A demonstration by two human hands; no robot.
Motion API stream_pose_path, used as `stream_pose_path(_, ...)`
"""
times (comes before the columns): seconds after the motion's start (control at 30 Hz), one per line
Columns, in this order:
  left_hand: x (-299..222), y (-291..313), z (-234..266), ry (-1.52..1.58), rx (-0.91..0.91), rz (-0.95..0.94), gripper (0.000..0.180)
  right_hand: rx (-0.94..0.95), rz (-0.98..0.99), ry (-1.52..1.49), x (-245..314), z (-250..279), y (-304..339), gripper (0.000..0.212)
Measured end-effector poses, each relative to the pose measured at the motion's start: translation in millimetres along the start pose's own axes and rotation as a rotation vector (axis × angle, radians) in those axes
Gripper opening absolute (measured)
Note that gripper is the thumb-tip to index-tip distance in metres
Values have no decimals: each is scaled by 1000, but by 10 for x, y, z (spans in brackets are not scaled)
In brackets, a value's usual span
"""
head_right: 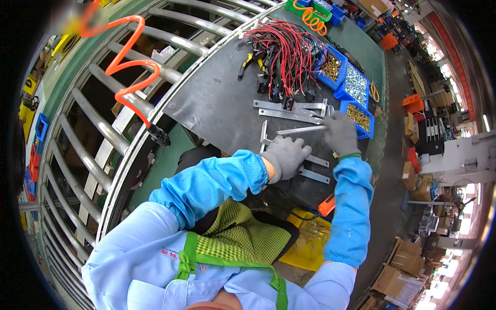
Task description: Manually assemble small electronic parts onto metal brackets using an electric screwdriver.
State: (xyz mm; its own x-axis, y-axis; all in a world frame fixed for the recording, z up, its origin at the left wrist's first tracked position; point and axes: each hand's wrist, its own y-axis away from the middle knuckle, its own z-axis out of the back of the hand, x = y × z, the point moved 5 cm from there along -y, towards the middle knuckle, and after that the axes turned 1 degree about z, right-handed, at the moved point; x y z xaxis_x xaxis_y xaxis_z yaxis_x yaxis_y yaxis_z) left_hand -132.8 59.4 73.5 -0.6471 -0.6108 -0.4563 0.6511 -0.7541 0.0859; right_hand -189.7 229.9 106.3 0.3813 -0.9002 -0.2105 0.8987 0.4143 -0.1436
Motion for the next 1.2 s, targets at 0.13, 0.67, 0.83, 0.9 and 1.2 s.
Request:
stream_pose_path(0.13,26,21,63,30,-115,-28,42,-581,-11,-166,-166,580,-23,14)
stream_pose_path(0.67,118,309,178,139,-208,-149,37,-367,-350,-287,-379,167,-2652,32)
stream_pose_path(0.83,122,373,104,159,-196,-168,35,-340,-141,-93,-176,-245,-3355,43)
stream_pose_path(0.9,160,333,42,139,-127,-180,39,-35,-332,-23,-173,-492,-3458,43)
stream_pose_path(1.2,214,327,184,240,-184,-153,30,-354,-547,-609,-1270,247,-2766,27)
